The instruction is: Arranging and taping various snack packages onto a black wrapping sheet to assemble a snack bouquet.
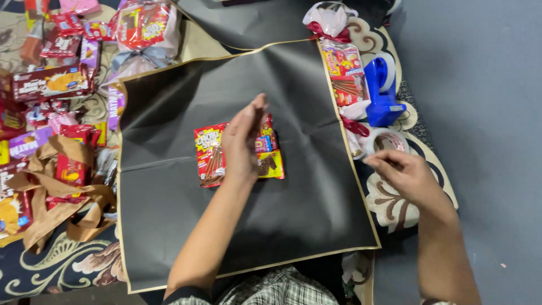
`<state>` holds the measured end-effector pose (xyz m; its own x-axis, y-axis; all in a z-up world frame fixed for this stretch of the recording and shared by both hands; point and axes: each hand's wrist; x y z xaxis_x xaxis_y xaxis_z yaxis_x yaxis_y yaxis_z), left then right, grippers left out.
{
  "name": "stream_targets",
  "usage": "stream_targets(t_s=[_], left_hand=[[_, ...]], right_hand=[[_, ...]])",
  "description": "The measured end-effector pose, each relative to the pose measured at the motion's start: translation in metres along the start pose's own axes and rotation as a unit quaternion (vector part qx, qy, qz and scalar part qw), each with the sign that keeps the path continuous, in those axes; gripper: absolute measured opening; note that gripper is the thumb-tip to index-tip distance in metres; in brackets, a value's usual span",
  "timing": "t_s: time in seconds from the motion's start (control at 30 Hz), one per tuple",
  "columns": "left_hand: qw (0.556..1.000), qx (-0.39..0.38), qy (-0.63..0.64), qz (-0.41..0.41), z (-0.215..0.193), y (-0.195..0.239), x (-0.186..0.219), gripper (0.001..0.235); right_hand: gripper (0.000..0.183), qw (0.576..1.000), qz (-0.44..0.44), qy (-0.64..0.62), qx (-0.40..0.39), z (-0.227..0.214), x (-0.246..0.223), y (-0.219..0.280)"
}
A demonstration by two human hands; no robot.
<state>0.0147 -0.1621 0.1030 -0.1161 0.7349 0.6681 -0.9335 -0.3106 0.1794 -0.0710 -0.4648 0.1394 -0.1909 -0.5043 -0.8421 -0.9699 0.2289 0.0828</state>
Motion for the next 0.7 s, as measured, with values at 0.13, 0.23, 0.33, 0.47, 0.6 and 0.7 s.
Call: stream_targets(t_s=[0.13,0.23,0.33,0.47,0.6,0.7], left_hand=[[0.990,0.028,-0.091,0.107,-0.075,-0.008,0.054,0.036],[0.986,0.094,-0.109,0.082,-0.119,-0.012,0.072,0.042],[0.981,0.122,-0.133,0.072,-0.152,-0.022,0.075,0.053],[0.983,0.100,-0.156,0.010,-0.174,-0.037,0.064,0.059],[0.987,0.034,-0.155,-0.018,-0.162,-0.031,0.065,0.067],[0.992,0.027,-0.127,-0.001,-0.153,-0.026,0.063,0.067]], right_hand=[[0.014,0.986,-0.109,-0.049,-0.113,0.057,-0.071,-0.048],[0.016,0.977,-0.084,-0.011,-0.195,0.102,-0.085,-0.082],[0.018,0.964,-0.107,-0.024,-0.244,0.148,-0.066,-0.118],[0.016,0.963,-0.093,-0.008,-0.252,0.169,-0.063,-0.134],[0.010,0.967,-0.080,0.012,-0.240,0.159,-0.066,-0.134],[0.010,0.969,-0.072,0.007,-0.236,0.153,-0.070,-0.128]])
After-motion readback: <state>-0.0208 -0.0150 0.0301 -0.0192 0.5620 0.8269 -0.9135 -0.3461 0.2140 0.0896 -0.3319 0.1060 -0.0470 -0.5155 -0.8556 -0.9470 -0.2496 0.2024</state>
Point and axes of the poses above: each hand's wrist, its own y-axis away from the middle knuckle, its own z-axis out of the palm, x = y × z, and after that the axes turned 11 degrees about x, right-handed
